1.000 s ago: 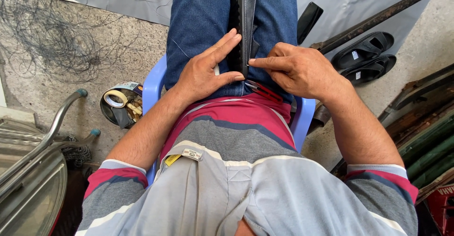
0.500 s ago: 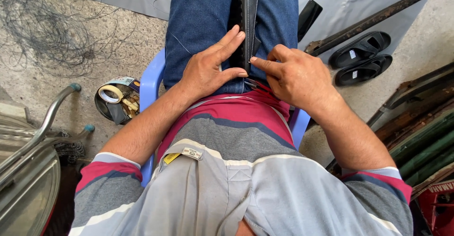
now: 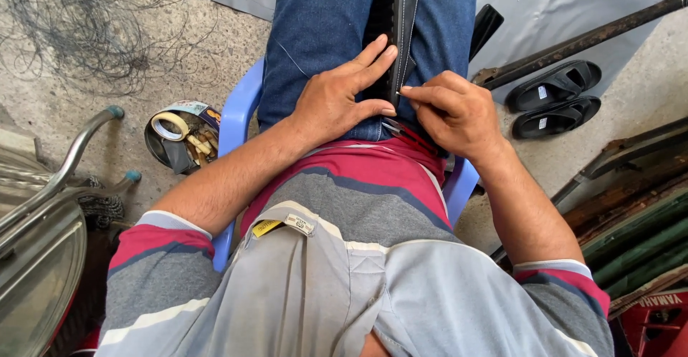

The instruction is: The person sits on a low chair and sews a black sandal held on their lap using a needle and thread. They pull the thread through the sandal repeatedly, then use scissors to cut the thread before continuing to sew.

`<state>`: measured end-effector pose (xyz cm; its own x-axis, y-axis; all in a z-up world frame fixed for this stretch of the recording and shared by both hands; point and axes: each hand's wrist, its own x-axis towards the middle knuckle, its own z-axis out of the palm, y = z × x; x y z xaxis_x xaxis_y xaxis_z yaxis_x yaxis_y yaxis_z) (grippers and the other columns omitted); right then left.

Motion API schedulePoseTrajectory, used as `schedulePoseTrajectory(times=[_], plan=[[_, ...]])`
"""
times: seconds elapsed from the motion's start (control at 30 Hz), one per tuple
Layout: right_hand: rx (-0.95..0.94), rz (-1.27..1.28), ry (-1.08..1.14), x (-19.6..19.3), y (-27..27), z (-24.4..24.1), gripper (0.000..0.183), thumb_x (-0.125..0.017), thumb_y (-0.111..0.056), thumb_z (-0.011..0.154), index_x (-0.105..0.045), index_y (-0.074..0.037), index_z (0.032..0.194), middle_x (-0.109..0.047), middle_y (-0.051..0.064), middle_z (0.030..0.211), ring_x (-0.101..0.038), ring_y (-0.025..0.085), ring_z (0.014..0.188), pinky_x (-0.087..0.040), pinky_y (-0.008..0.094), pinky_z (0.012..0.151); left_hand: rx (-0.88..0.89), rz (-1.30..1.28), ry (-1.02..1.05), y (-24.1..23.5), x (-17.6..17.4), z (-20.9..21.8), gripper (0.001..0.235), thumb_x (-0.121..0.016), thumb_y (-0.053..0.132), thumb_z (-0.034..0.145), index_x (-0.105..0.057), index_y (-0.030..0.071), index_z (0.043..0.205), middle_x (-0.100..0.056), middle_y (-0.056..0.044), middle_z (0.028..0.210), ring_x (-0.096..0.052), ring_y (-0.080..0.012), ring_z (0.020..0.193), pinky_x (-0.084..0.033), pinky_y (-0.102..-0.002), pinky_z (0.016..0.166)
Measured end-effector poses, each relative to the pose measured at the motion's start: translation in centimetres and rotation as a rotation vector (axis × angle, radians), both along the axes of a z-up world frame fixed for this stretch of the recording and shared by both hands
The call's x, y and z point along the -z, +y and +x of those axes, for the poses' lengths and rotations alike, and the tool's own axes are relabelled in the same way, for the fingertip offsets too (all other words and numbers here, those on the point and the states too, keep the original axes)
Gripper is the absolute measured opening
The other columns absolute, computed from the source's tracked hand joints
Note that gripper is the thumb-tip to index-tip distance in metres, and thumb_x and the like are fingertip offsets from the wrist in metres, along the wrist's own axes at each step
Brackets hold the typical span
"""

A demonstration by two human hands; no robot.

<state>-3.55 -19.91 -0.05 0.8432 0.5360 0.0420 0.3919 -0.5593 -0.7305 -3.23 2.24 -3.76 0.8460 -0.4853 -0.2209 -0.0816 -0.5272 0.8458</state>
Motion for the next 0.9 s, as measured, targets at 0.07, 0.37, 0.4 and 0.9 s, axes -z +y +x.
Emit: schedulePoseTrajectory(times=[0.07, 0.37, 0.4, 0.9], plan=[[0.002, 0.015, 0.003, -0.2, 0.3, 0.2, 0.024, -0.062, 0.005, 0.085, -0.065, -0.008, 0.105, -0.059, 0.008, 0.084, -0.058, 0.018, 0.073, -0.046, 0.028, 0.062, 0.009, 0.008, 0.000, 0.0, 0.1, -0.2, 0.070, -0.070, 0.046, 0.082, -0.031, 0.031, 0.138, -0.028, 0.006, 0.146, -0.047, -0.0124, 0.127, -0.051, -0.028, 0.087], [0.071, 0.071, 0.075, -0.4, 1.1, 0.4, 0.009, -0.064, 0.004, 0.084, -0.063, -0.002, 0.091, -0.059, 0.008, 0.078, -0.054, 0.019, 0.066, -0.042, 0.028, 0.059, 0.011, 0.062, -0.002, -0.6, 0.3, -0.5, 0.074, -0.069, 0.050, 0.082, -0.027, 0.033, 0.140, -0.024, 0.005, 0.149, -0.058, -0.0196, 0.120, -0.055, -0.037, 0.074], [0.080, 0.080, 0.079, -0.4, 1.2, 0.4, 0.010, -0.064, 0.004, 0.084, -0.061, -0.003, 0.090, -0.058, 0.008, 0.078, -0.054, 0.018, 0.065, -0.041, 0.027, 0.058, 0.011, 0.055, -0.007, -0.5, 0.2, -0.4, 0.073, -0.069, 0.050, 0.082, -0.027, 0.033, 0.140, -0.024, 0.005, 0.149, -0.058, -0.0196, 0.120, -0.056, -0.037, 0.074], [-0.051, 0.036, -0.206, -6.5, 4.0, 2.8, 0.016, -0.067, -0.006, 0.091, -0.064, -0.007, 0.106, -0.059, 0.010, 0.100, -0.057, 0.026, 0.085, -0.044, 0.038, 0.075, -0.152, -0.571, 0.233, 3.4, -6.3, 0.2, 0.110, -0.075, 0.038, 0.072, 0.008, 0.024, 0.143, -0.039, -0.020, 0.147, -0.029, -0.0216, 0.142, -0.016, -0.029, 0.118]])
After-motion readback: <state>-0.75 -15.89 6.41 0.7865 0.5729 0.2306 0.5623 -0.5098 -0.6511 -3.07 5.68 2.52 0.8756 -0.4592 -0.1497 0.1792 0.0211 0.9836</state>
